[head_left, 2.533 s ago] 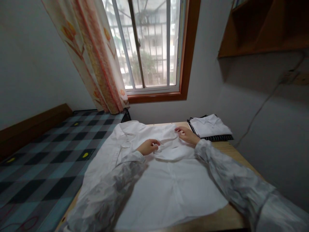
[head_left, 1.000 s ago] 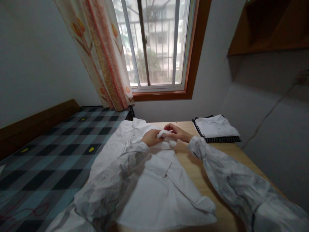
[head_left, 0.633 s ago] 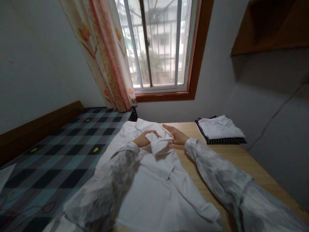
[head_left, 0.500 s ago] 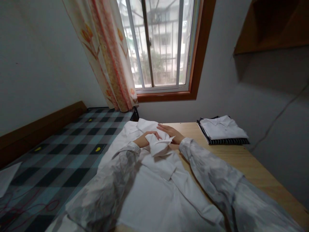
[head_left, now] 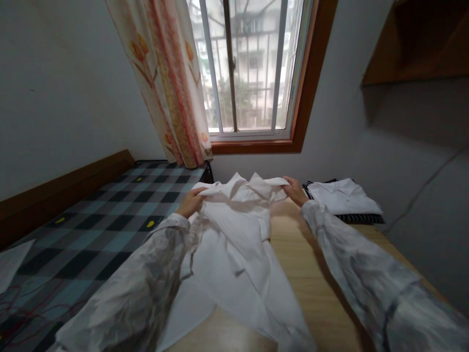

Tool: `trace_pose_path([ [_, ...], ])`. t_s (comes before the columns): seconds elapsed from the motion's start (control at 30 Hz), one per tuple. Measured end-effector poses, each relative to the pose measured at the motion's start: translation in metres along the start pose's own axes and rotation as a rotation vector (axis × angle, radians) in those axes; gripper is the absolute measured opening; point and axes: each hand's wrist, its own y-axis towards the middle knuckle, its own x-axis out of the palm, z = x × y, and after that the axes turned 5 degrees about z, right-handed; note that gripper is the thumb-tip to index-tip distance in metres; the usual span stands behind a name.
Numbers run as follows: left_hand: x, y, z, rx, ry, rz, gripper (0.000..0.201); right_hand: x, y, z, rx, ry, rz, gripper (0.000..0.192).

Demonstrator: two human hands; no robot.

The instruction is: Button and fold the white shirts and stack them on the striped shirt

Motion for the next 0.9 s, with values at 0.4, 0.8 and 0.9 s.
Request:
trace_pose_path([
  [0.4,-0.050,0.022,0.013,0.074,0.764,0.125,0.037,-0.108,0.005,-0.053,0.215,-0.536,-0.667,0.040],
  [0.8,-0.039,0.040,-0.005,-0.194,0.519,0.217,0.042,-0.194,0.007,-0.088,0.295,-0.111,-0.053,0.053],
  [0.9,-0.045,0.041,-0.001,-0.146,0.518,0.266,0.049,-0.229,0.008,-0.094,0.261,-0.345,-0.003,0.054],
])
